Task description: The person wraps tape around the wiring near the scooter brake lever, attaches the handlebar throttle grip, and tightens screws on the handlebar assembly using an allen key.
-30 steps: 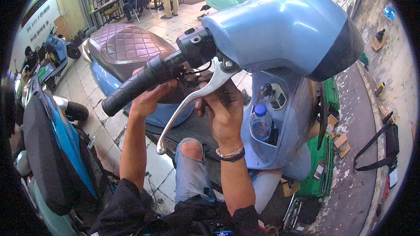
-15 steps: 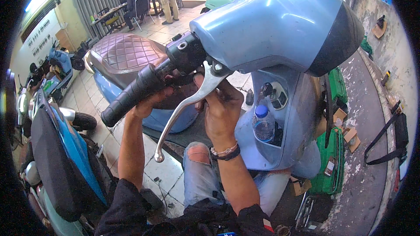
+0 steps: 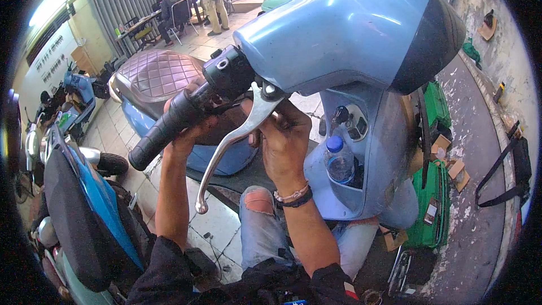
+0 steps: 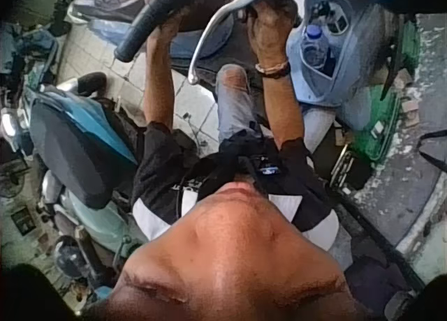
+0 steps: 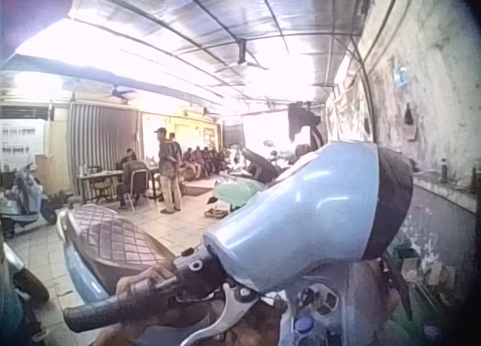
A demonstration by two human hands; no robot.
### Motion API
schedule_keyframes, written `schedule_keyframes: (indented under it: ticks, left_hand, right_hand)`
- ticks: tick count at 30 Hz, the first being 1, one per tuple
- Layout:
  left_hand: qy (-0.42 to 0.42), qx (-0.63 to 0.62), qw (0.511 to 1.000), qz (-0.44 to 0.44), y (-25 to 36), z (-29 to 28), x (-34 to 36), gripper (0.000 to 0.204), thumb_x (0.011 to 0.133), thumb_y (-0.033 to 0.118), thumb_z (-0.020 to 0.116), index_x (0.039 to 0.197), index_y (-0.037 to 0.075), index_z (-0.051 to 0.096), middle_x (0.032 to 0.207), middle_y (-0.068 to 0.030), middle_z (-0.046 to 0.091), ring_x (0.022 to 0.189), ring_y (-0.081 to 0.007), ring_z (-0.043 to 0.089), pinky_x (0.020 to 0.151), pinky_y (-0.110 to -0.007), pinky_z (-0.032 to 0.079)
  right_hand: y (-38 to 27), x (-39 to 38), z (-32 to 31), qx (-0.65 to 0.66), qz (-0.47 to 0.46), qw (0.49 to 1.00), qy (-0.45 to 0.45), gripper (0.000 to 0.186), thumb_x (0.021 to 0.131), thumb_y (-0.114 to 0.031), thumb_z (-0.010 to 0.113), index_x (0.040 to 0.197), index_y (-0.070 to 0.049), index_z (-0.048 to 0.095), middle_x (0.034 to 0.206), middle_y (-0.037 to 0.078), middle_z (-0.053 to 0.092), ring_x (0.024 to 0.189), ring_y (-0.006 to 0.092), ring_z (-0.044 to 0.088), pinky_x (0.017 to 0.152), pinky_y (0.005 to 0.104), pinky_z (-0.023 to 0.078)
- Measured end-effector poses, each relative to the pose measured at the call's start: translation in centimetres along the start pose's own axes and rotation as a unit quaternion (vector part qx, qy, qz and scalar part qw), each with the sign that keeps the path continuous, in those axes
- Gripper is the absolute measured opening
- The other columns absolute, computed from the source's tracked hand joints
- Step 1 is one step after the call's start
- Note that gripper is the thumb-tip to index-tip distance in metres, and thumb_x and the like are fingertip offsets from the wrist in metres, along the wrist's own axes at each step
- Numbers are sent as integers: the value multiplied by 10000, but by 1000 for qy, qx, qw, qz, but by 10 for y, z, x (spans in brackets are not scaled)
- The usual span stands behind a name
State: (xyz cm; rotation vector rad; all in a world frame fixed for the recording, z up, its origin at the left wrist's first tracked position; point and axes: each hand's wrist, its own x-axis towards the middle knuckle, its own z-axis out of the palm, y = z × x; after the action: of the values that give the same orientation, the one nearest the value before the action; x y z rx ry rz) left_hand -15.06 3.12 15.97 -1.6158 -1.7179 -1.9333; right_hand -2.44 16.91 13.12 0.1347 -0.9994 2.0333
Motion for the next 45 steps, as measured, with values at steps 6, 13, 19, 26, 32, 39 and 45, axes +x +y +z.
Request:
schedule_keyframes:
  ticks: [6,13,19,26,32,39,45]
  left_hand:
    - [-8,19,999,28,-1,-1,6,336,684,194,806,907,25,619,900,-61,612,832,-191,574,788,-318,458]
    - [-68,147,984,69,4,-21,18,368,663,200,820,924,18,636,877,-69,613,820,-196,591,788,-314,464]
    - [-74,159,980,89,8,-28,23,394,631,196,854,935,18,678,878,-66,630,822,-173,621,772,-295,473]
    - [-98,195,972,91,7,-37,27,402,609,208,875,921,32,692,859,-48,637,777,-161,626,729,-287,478]
    - [-120,217,966,78,13,-41,31,378,597,173,888,895,36,699,854,-54,666,773,-146,639,717,-281,489]
    - [-185,198,961,60,20,-42,36,334,612,91,905,869,24,703,894,-61,719,784,-135,673,745,-278,531]
    - [-189,137,972,26,15,-37,37,378,615,79,919,931,10,723,934,-50,731,810,-108,672,765,-274,536]
  right_hand:
    - [-9,-6,-12,-50,44,996,-60,238,890,-50,751,1112,18,699,841,94,729,600,128,637,498,252,476]
    - [-13,-12,-15,-44,91,978,-185,285,927,-68,739,1196,10,689,967,83,754,696,81,647,568,230,502]
    - [-17,-10,-17,-175,4,955,-239,154,903,5,714,1054,34,717,1107,178,757,649,83,636,548,232,532]
    - [-15,-19,-14,-126,76,969,-201,208,865,-69,814,1073,-66,800,720,0,721,547,31,556,489,206,432]
    - [-20,-20,-22,-226,33,950,-213,219,851,-63,824,1069,-66,800,722,-12,718,543,6,522,473,202,382]
    - [-33,-30,-20,-290,18,936,-197,176,802,-10,832,975,-6,799,946,76,794,680,54,657,599,223,516]
    - [-34,-35,-15,-331,-6,924,-191,160,781,-42,859,933,-41,812,912,44,796,657,49,650,571,210,486]
